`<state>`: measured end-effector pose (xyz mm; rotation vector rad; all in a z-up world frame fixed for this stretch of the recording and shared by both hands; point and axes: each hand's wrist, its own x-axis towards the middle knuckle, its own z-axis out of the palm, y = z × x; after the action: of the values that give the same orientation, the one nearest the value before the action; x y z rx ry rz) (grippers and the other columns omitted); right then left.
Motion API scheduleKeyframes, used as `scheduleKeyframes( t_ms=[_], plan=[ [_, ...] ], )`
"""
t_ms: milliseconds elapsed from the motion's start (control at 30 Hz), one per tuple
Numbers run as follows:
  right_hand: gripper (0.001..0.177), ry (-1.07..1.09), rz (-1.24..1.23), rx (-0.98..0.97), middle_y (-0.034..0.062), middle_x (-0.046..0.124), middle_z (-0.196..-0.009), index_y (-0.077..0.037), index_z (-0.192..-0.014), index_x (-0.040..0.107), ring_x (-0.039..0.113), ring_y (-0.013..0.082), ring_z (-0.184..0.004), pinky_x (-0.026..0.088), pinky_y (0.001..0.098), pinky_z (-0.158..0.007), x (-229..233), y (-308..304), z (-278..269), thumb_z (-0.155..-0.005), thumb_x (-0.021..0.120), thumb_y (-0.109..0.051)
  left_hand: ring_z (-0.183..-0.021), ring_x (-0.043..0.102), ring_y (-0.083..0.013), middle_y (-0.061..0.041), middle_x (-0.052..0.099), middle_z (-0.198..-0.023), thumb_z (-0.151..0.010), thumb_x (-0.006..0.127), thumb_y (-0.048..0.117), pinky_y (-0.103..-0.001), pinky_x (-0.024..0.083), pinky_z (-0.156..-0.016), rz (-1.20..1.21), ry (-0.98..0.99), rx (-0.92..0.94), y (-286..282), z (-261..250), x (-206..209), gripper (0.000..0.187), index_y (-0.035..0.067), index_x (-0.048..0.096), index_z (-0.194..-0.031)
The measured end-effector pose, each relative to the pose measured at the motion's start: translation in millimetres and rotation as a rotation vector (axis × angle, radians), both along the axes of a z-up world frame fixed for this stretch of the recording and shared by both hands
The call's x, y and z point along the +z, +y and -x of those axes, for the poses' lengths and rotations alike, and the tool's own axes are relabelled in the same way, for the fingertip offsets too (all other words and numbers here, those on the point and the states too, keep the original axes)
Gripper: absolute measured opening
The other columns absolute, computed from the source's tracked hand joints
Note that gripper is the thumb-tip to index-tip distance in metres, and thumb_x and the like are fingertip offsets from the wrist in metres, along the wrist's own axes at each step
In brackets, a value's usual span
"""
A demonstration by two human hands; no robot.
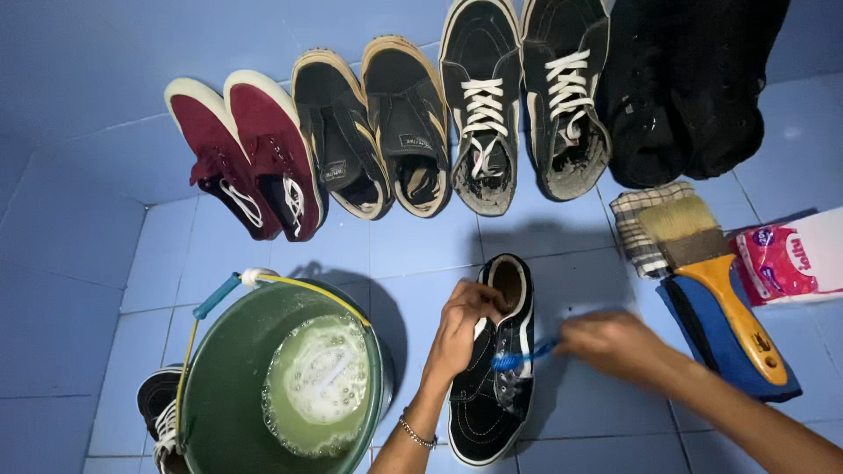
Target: The person washes a shoe by scrubbing the exterior with a blue toothbrush dipped in a bucket of soapy water.
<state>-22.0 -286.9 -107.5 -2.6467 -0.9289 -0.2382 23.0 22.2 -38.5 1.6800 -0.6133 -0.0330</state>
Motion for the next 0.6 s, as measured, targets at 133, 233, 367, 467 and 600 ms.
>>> scheduleKeyframes(
  t_ms=[133,233,367,467,600],
  plan=[
    [0.02,0.479,-0.677,-0.078,-0.0046,0.079,-0.085,-0.019,-0.105,0.078,0.071,0.0063,-0.07,0.061,0.0228,-0.065,40.4,-3.1,-3.2,-0.09,0.065,-0.026,-0.107,0.061,-0.0376,-0.019,0.073,-0.108,-0.111,0.028,0.02,-0.047,0.047,-0.101,0.051,0.021,0.047,-0.9,11.2,-11.4,0.059,0.006,0.074,-0.077],
    [0.018,0.314,-0.298,0.001,-0.0115,0.078,-0.094,-0.027,-0.106,0.069,0.072,0.0065,-0.082,0.062,0.0258,-0.07,14.3,-0.5,-2.6,-0.089,0.068,-0.033,-0.105,0.061,-0.0353,-0.017,0.073,-0.106,-0.114,0.025,0.023,-0.045,0.047,-0.101,0.036,-0.005,0.031,-1.5,2.9,6.9,0.063,0.007,0.073,-0.076],
    [0.026,0.131,0.056,-0.231,-0.0146,0.077,-0.083,-0.035,-0.099,0.065,0.078,0.0103,-0.078,0.064,0.0315,-0.066,-3.7,-9.0,-10.6,-0.087,0.066,-0.058,-0.101,0.061,-0.0323,-0.014,0.074,-0.101,-0.114,0.025,0.025,-0.042,0.047,-0.1,0.015,-0.002,0.029,0.6,2.7,7.2,0.064,0.009,0.073,-0.075],
    [0.007,-0.105,0.269,0.01,-0.0035,0.07,-0.083,-0.025,-0.102,0.065,0.07,0.0124,-0.074,0.059,0.0316,-0.07,41.2,-3.1,-10.1,-0.096,0.062,-0.027,-0.1,0.06,-0.0317,-0.014,0.074,-0.103,-0.115,0.025,0.025,-0.041,0.048,-0.098,0.021,-0.013,0.036,-1.3,6.3,13.9,0.064,0.01,0.073,-0.076],
    [0.013,0.272,-0.199,0.193,-0.0028,0.078,-0.083,-0.015,-0.1,0.075,0.076,0.0143,-0.066,0.062,0.03,-0.062,78.5,28.7,8.2,-0.091,0.067,-0.011,-0.109,0.058,-0.0215,-0.007,0.071,-0.098,-0.112,0.023,0.04,-0.033,0.045,-0.097,0.024,0.14,0.079,-9.0,9.4,31.1,0.068,0.009,0.069,-0.072]
  ],
)
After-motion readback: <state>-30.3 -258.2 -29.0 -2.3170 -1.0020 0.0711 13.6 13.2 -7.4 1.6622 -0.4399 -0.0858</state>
